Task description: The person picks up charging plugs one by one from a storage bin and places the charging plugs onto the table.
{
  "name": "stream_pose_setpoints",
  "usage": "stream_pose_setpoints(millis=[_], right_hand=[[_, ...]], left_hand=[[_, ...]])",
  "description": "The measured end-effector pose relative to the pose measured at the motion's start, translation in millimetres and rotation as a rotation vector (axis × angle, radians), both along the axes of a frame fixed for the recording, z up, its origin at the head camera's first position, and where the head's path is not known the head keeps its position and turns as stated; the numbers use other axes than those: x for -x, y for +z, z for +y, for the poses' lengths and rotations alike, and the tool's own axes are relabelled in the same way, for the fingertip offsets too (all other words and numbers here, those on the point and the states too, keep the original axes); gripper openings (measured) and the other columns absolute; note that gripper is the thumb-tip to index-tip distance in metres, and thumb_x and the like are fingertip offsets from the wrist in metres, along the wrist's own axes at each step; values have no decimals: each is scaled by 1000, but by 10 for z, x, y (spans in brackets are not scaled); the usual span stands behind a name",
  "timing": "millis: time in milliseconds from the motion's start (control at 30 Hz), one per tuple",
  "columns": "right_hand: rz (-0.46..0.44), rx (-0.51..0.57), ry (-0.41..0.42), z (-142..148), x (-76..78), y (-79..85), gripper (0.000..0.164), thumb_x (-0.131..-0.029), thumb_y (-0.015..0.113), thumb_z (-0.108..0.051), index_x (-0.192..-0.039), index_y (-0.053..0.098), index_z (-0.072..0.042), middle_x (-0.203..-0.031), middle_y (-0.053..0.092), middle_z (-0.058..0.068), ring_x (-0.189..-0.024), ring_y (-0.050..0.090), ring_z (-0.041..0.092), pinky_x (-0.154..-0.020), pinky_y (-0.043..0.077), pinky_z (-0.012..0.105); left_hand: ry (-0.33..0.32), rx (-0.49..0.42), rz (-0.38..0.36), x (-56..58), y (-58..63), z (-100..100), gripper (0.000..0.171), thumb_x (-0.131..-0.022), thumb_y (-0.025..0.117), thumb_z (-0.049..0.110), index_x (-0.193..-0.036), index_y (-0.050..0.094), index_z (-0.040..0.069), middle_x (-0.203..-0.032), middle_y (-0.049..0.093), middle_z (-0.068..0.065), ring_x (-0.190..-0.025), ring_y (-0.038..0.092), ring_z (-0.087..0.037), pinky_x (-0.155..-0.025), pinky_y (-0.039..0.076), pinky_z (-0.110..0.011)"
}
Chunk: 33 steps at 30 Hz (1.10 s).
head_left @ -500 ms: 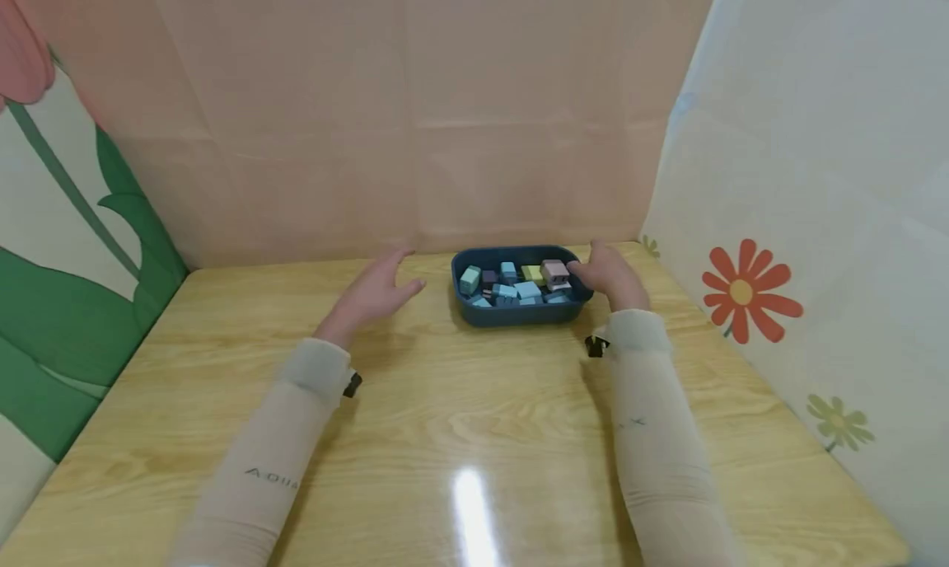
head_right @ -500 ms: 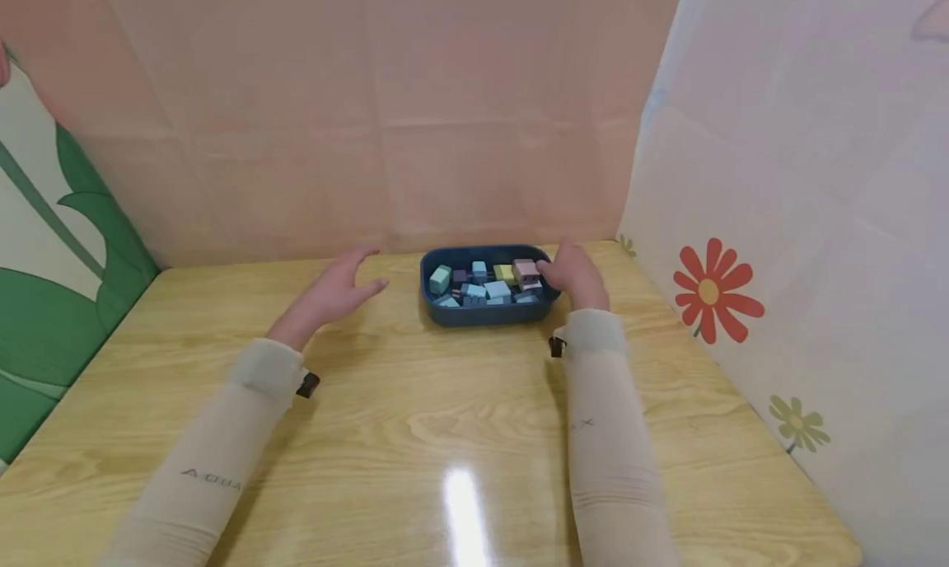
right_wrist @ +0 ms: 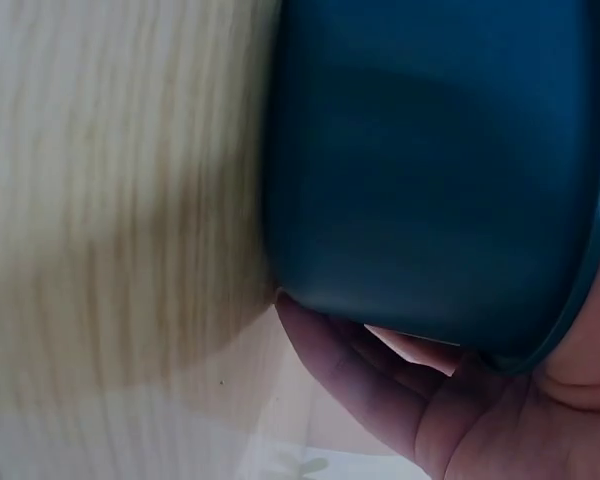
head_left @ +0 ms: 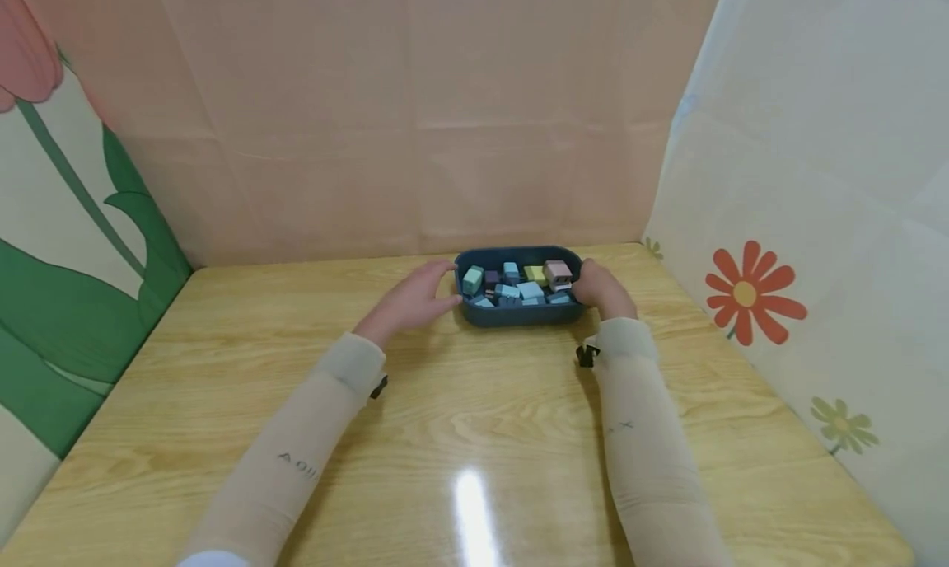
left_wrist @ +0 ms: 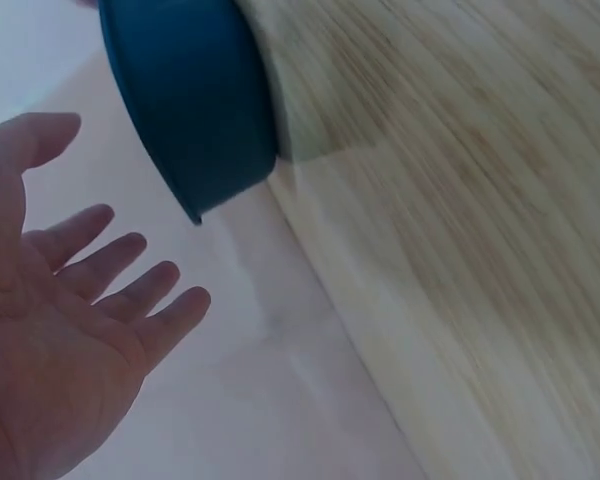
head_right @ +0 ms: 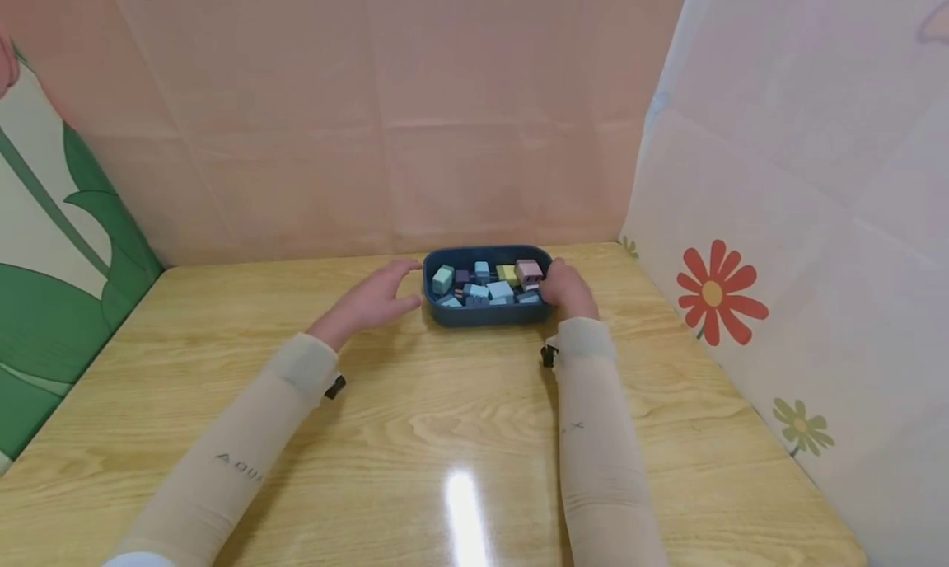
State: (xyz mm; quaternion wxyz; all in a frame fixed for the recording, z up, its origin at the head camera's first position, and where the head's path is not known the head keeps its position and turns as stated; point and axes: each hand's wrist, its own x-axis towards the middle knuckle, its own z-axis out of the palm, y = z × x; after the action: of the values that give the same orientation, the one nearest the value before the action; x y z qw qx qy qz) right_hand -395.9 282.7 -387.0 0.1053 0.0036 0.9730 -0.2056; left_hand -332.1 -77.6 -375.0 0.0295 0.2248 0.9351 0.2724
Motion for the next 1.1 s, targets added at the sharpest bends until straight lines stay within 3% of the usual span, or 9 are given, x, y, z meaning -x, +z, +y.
stream_pose_setpoints(millis=[133,167,367,400,533,733,933,1100], right_hand=[[3,5,-26,13,42,-9,53,-104,50,-8,-149,40,18,-144,56,37,-119,56,43,-108,52,58],[23,14,-18,101,129,-89,53,-103,53,-10,-147,43,17,-141,59,35,-116,58,40,-104,54,54],[-1,-12,-57,106,119,-91,54,-104,51,-10,-149,40,17,-140,59,35,-115,60,40,-102,56,52],[-31,-22,-78,17,27,-9,55,-105,48,-8,-152,36,18,-144,56,37,-118,58,43,-104,54,55],[-58,-16,-94,-16,-16,11,57,-108,45,-10,-156,30,18,-147,53,38,-119,57,42,-105,53,55],[-62,-10,-112,-38,-38,14,60,-109,44,-12,-158,25,18,-156,47,41,-130,56,43,-118,49,59],[-49,-5,-112,-92,-40,15,64,-110,44,-13,-161,20,17,-159,45,41,-137,56,46,-121,48,60],[-57,-11,-107,-118,-62,38,67,-110,44,-12,-163,16,17,-161,43,41,-143,54,47,-124,45,60]], left_hand=[[5,16,-8,27,24,122,67,-109,66,39,-166,42,14,-175,41,-8,-164,39,-31,-135,34,-54],[4,20,-6,32,26,153,66,-109,66,39,-166,42,14,-175,42,-8,-163,40,-30,-135,35,-54],[-33,76,32,88,64,329,63,-110,65,38,-164,45,13,-170,49,-8,-157,49,-28,-131,43,-50],[-41,91,41,102,68,356,62,-110,65,37,-164,45,13,-169,50,-8,-156,50,-28,-130,43,-49],[-63,160,71,163,80,459,60,-110,65,36,-163,48,14,-169,51,-6,-157,49,-26,-131,42,-46],[-123,228,120,269,91,606,52,-110,65,31,-157,55,12,-164,55,-7,-153,53,-27,-129,45,-45],[-151,371,182,379,96,676,49,-110,67,24,-155,57,8,-158,59,-10,-144,60,-27,-123,51,-43],[-161,443,182,448,63,713,48,-108,69,21,-154,58,9,-156,61,-10,-141,62,-26,-122,52,-42]])
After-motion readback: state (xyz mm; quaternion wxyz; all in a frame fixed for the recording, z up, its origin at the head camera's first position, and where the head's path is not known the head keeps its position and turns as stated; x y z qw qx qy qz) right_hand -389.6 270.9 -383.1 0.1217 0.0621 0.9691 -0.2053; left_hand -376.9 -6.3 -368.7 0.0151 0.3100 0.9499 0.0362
